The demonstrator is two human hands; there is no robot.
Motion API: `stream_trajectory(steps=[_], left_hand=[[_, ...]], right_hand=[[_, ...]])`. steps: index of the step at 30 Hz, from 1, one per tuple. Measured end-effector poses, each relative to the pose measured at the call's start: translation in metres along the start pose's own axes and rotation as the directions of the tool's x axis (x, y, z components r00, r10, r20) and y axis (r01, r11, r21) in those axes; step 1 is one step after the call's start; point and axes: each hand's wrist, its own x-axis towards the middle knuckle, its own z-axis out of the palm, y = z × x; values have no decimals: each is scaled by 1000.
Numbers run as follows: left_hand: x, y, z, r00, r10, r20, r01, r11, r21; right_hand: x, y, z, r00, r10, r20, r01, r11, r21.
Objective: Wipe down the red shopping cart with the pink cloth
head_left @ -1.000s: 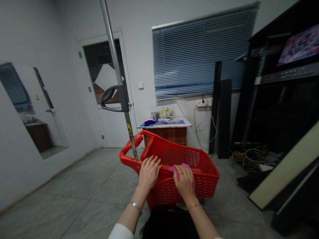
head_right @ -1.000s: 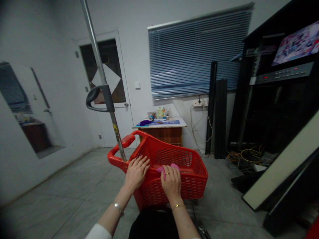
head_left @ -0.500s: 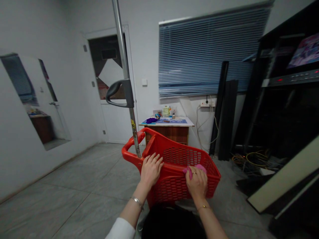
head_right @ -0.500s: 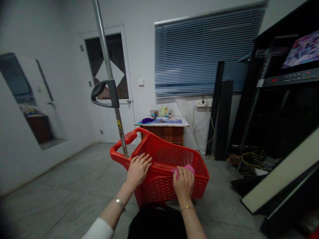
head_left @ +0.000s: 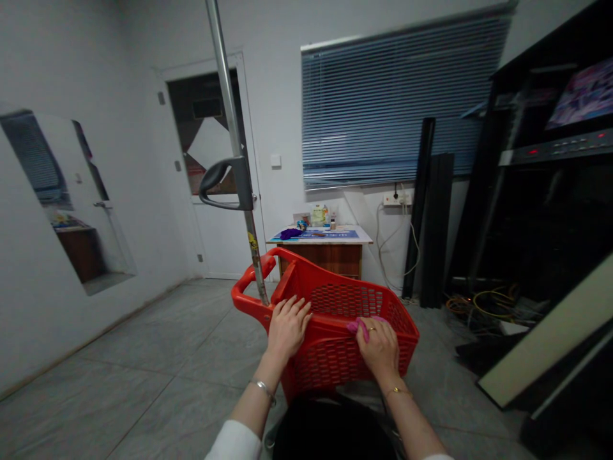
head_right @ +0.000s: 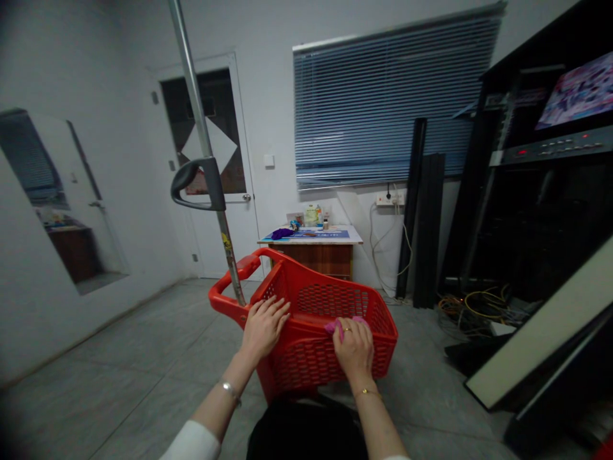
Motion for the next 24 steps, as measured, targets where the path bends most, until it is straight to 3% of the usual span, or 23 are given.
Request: stream_trajectory(steps=[4, 7, 10, 15, 18, 21, 24], left_hand=[[1, 1, 2, 1000, 1, -5, -2, 1000, -21], [3, 3, 4, 1000, -13, -18, 12, 999, -34], [5, 3, 6, 999, -31, -31, 30, 999, -41], [7, 0, 7, 998, -41, -41, 39, 998, -40], [8, -3, 8, 998, -38, -39, 37, 999, -38], [9, -7, 8, 999, -35, -37, 34, 999, -42], [10, -10, 8, 999, -36, -32, 35, 999, -42]], right_hand=[[-7, 49, -5, 998, 51, -24, -52, 996, -65], [-7, 58, -3, 993, 109, -41, -113, 988, -102], [-1, 33, 5, 987, 148, -60, -154, 981, -116], [16, -44, 22, 997, 73, 12, -73, 997, 31], [25, -73, 27, 997, 61, 38, -64, 994, 91], [27, -66, 27, 998, 21, 67, -28, 994, 108], [21, -30, 24, 996, 4, 85, -11, 997, 77]])
